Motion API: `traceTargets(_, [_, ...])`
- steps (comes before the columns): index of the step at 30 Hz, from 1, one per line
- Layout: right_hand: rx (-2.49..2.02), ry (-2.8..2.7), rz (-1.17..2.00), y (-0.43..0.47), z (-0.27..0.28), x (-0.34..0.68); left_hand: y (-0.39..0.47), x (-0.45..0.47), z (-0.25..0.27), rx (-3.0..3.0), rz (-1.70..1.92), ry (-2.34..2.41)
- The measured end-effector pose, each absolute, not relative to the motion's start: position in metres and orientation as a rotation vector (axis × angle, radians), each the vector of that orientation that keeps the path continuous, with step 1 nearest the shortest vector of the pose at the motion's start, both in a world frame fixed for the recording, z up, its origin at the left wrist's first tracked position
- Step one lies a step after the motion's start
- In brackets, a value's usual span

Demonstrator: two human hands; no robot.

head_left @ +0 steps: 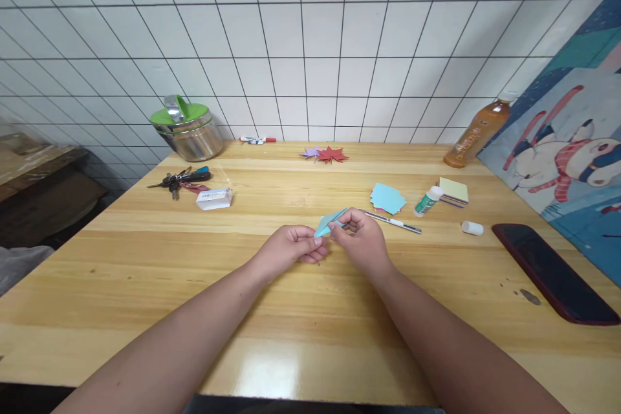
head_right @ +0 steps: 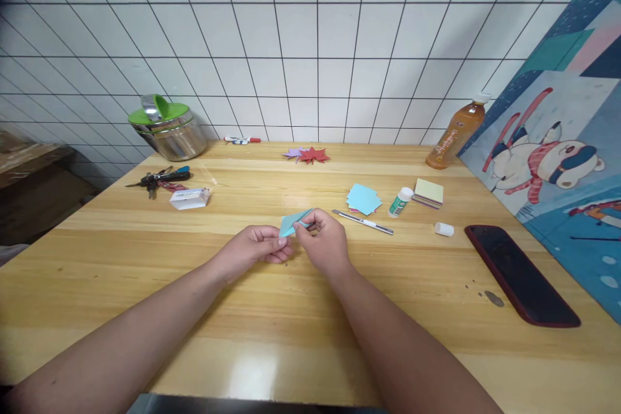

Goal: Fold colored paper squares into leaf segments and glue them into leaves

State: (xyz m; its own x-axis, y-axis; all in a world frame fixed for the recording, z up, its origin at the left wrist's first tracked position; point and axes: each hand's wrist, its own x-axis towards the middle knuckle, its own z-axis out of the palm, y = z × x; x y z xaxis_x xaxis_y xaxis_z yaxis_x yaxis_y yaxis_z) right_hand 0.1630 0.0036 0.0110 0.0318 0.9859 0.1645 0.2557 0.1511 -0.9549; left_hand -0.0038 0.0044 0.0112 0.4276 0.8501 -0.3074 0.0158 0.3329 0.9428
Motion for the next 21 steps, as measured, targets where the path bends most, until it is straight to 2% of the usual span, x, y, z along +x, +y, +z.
traceTargets(17, [-1.310,-1.446,0.904,0.0044,0.0098,0.1628,0.0045,-0.0012,0.0126,1.115,0.735,1.028])
traceTargets(21, [-1.218,-1.348,0.991,0.0031,0.0104,0.1616,0.0040,-0.0019,0.0141,1.110,0.777,1.037])
